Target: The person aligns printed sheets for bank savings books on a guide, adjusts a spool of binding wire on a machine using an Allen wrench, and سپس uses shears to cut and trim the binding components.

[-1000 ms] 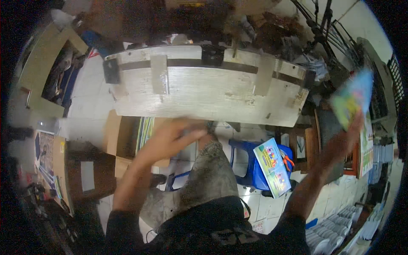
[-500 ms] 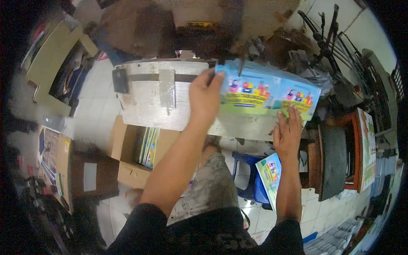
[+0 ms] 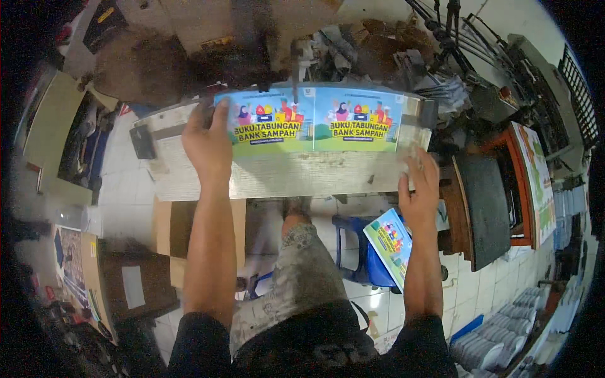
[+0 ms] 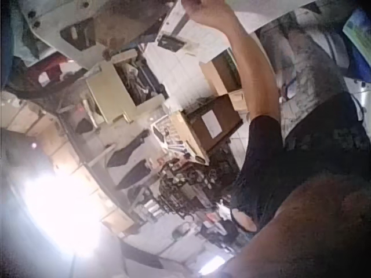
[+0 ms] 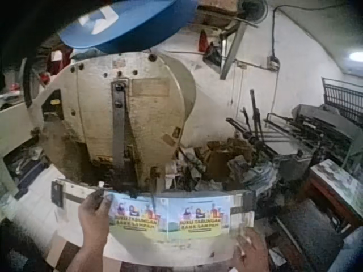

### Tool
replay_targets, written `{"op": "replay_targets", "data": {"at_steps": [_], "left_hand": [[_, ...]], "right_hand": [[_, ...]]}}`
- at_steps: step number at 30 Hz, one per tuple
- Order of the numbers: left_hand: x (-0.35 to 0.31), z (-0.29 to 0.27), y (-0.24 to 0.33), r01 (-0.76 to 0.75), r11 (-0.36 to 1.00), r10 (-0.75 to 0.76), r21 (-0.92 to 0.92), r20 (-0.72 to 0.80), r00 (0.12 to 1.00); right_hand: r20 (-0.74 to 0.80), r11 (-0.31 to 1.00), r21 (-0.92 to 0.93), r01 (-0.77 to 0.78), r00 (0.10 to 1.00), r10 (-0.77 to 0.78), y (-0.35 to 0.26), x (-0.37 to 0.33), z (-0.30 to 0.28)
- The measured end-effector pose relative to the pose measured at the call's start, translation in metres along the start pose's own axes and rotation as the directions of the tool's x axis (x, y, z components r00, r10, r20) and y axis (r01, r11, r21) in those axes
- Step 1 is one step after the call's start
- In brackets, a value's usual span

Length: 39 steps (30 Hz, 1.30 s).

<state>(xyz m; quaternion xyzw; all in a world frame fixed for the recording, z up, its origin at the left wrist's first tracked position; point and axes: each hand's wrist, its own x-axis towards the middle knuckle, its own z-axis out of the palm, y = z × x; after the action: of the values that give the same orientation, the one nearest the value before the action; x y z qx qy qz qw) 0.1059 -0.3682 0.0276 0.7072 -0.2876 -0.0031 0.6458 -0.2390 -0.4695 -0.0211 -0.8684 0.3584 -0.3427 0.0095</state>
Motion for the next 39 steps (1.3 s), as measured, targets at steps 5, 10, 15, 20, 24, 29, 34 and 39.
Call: {"op": "replay_targets", "data": {"at_steps": [5, 10, 15, 20, 24, 29, 34, 39], "left_hand": [[-0.012, 0.017, -0.007, -0.245, 0.948, 0.226, 0.206, 0.109, 0.968], [-0.011, 0.009, -0.019, -0.325, 0.911, 0.3, 0.253, 0.134, 0.945], [-0.014, 0.017, 0.001, -0.396, 0.832, 0.361, 0.39, 0.162, 0.918], [-0.006, 0.011, -0.006, -0.456, 0.822, 0.43, 0.341, 0.152, 0.89], [-0.009, 0.011, -0.013, -0.472, 0.822, 0.444, 0.319, 0.162, 0.881], [-0.01, 0.011, -0.015, -0.434, 0.855, 0.398, 0.284, 0.177, 0.9], [-0.011, 0.012, -0.014, -0.492, 0.814, 0.461, 0.308, 0.171, 0.871], [-0.006, 0.009, -0.016, -0.476, 0.823, 0.437, 0.311, 0.19, 0.879]], "right_hand": [[-0.135, 1.0, 0.014, -0.007, 0.991, 0.008, 0.013, 0.019, -0.009], [-0.185, 1.0, 0.004, -0.007, 0.983, 0.008, 0.023, 0.056, -0.012], [-0.084, 0.96, -0.211, 0.183, 0.975, -0.204, 0.03, 0.104, 0.003], [0.018, 0.916, -0.35, 0.195, 0.979, -0.201, 0.036, 0.112, 0.021], [-0.005, 0.911, -0.39, 0.134, 0.989, -0.147, 0.035, 0.109, 0.024], [0.004, 0.903, -0.408, 0.132, 0.99, -0.143, 0.033, 0.106, 0.022], [0.004, 0.887, -0.43, 0.167, 0.983, -0.183, 0.04, 0.105, 0.02], [0.018, 0.891, -0.427, 0.155, 0.986, -0.163, 0.039, 0.109, 0.022]]}}
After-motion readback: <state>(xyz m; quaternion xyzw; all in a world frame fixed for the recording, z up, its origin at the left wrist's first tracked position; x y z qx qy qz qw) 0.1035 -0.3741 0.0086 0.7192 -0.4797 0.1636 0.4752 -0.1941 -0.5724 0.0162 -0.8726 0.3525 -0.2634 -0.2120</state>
